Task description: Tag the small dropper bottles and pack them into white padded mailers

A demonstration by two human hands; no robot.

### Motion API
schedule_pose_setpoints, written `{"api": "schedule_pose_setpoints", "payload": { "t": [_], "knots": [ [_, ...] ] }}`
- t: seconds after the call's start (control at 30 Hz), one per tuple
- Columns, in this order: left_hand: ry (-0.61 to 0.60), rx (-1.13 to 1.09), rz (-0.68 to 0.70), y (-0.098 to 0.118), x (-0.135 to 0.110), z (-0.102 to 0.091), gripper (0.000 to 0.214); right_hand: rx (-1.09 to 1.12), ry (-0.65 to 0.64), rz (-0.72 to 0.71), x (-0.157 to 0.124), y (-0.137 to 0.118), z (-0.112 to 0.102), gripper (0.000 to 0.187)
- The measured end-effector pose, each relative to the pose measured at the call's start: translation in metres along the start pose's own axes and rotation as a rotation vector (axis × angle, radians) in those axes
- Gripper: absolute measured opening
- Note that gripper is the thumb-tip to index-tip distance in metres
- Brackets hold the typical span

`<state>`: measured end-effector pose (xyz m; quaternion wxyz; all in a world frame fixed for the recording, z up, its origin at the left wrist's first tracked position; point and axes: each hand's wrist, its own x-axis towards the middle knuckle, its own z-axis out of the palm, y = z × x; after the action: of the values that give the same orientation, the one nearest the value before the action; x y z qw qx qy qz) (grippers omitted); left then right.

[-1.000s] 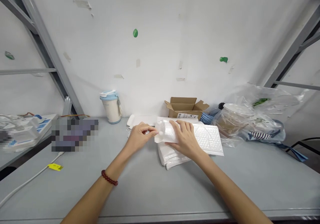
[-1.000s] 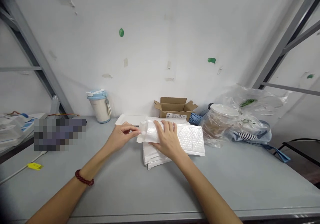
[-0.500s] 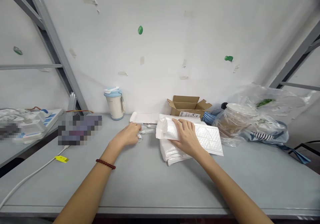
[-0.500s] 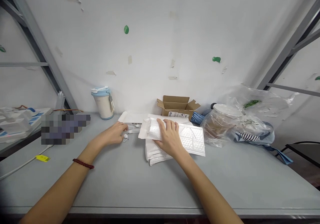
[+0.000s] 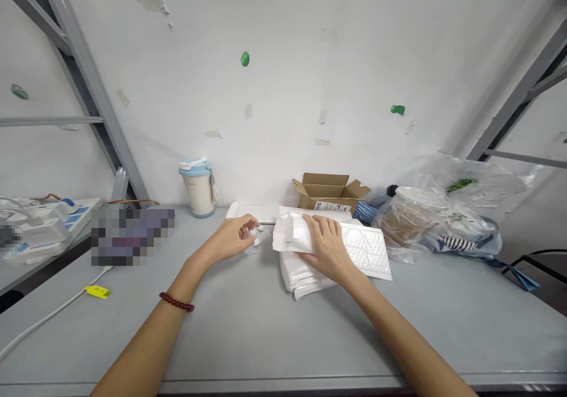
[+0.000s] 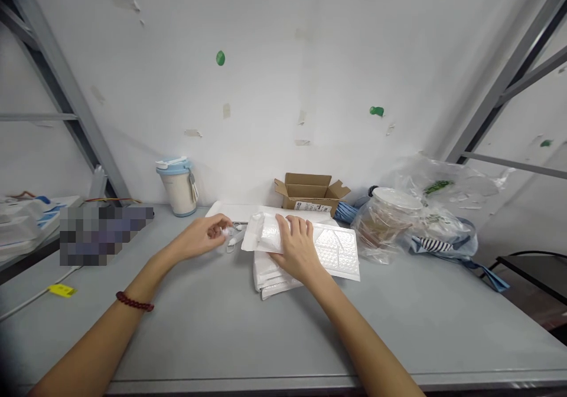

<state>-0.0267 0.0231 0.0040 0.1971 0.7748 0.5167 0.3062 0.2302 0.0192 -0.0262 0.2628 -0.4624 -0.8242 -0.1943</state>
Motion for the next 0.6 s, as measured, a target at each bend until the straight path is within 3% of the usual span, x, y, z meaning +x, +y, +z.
{"api": "schedule_pose_setpoints", "payload": {
  "t": [0.1,0.2,0.37,0.6],
  "knots": [
    [0.140,-0.422,-0.010,0.014,0.002,0.001,0.025,-0.003,-0.007,0.000,0.000,0.000,0.000,0.063],
    [0.162,-0.645,-0.057,0.024,0.003,0.010,0.028,-0.005,-0.007,-0.006,0.000,-0.001,0.000,0.064],
    [0.148,-0.634,-0.053,0.024,0.005,0.032,0.024,-0.020,-0.019,0.003,0.000,-0.002,-0.001,0.064],
    [0.246,-0.554,-0.054,0.031,0.002,0.036,0.021,-0.017,-0.025,-0.009,0.000,-0.004,-0.003,0.063]
  ]
}}
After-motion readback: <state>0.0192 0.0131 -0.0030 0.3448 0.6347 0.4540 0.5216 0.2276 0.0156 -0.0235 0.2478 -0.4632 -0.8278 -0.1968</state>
